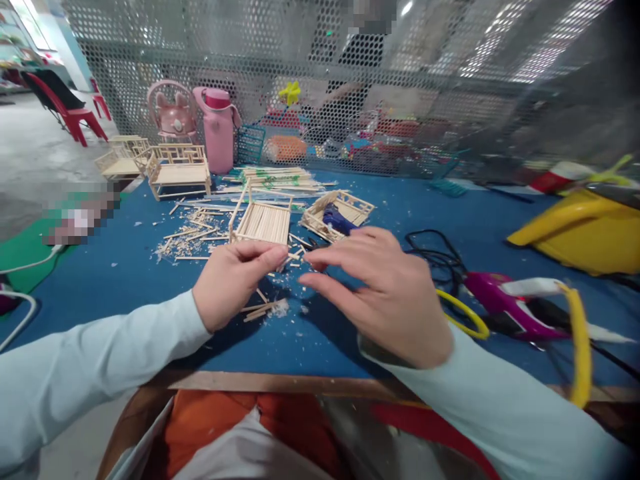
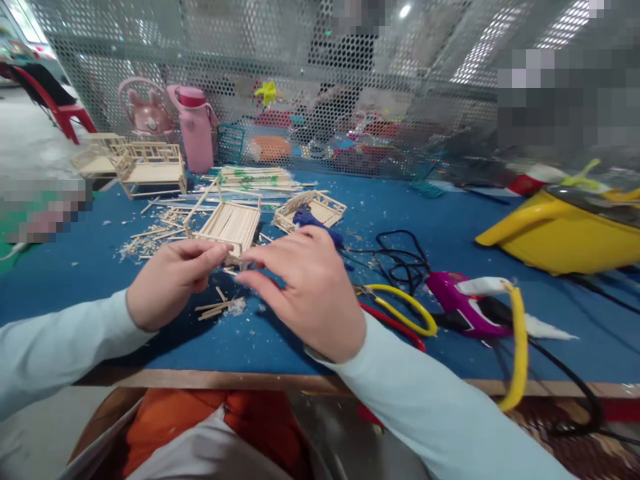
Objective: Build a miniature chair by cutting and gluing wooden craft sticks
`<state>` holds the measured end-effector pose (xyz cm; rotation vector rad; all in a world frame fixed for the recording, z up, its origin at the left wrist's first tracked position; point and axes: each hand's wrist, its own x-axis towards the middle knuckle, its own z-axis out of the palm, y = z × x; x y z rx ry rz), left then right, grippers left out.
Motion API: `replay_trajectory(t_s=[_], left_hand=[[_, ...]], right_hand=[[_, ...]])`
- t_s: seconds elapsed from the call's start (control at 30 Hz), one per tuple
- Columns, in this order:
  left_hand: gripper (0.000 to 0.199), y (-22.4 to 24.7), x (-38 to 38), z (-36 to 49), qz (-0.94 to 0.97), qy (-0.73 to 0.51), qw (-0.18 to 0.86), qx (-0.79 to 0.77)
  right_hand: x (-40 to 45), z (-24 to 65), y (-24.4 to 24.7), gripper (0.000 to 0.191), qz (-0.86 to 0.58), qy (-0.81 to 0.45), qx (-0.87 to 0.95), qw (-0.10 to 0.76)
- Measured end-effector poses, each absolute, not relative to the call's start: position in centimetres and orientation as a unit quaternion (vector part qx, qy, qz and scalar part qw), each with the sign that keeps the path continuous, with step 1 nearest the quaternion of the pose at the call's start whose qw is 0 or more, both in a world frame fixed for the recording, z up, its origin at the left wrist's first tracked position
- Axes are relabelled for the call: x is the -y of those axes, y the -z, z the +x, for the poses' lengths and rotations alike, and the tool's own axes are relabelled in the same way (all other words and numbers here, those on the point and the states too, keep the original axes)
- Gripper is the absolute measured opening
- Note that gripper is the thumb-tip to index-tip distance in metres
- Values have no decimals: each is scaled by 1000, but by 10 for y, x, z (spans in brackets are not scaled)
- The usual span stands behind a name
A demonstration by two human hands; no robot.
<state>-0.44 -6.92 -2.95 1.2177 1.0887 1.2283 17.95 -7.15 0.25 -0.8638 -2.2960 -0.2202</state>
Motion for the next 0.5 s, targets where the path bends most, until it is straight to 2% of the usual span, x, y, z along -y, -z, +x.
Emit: replay_trajectory(t_s=[0.1, 0.2, 0.5], left_hand=[[29, 28, 65, -1, 456, -526, 564, -444], [29, 30, 66, -3, 428, -543, 579, -431], [25, 30, 71, -2, 425, -551, 589, -411]], right_hand=[[55, 163, 4, 15, -307, 77, 866, 387], [43, 164, 10, 9, -293, 84, 853, 424], [46, 158, 16, 11, -280, 59, 845, 451]])
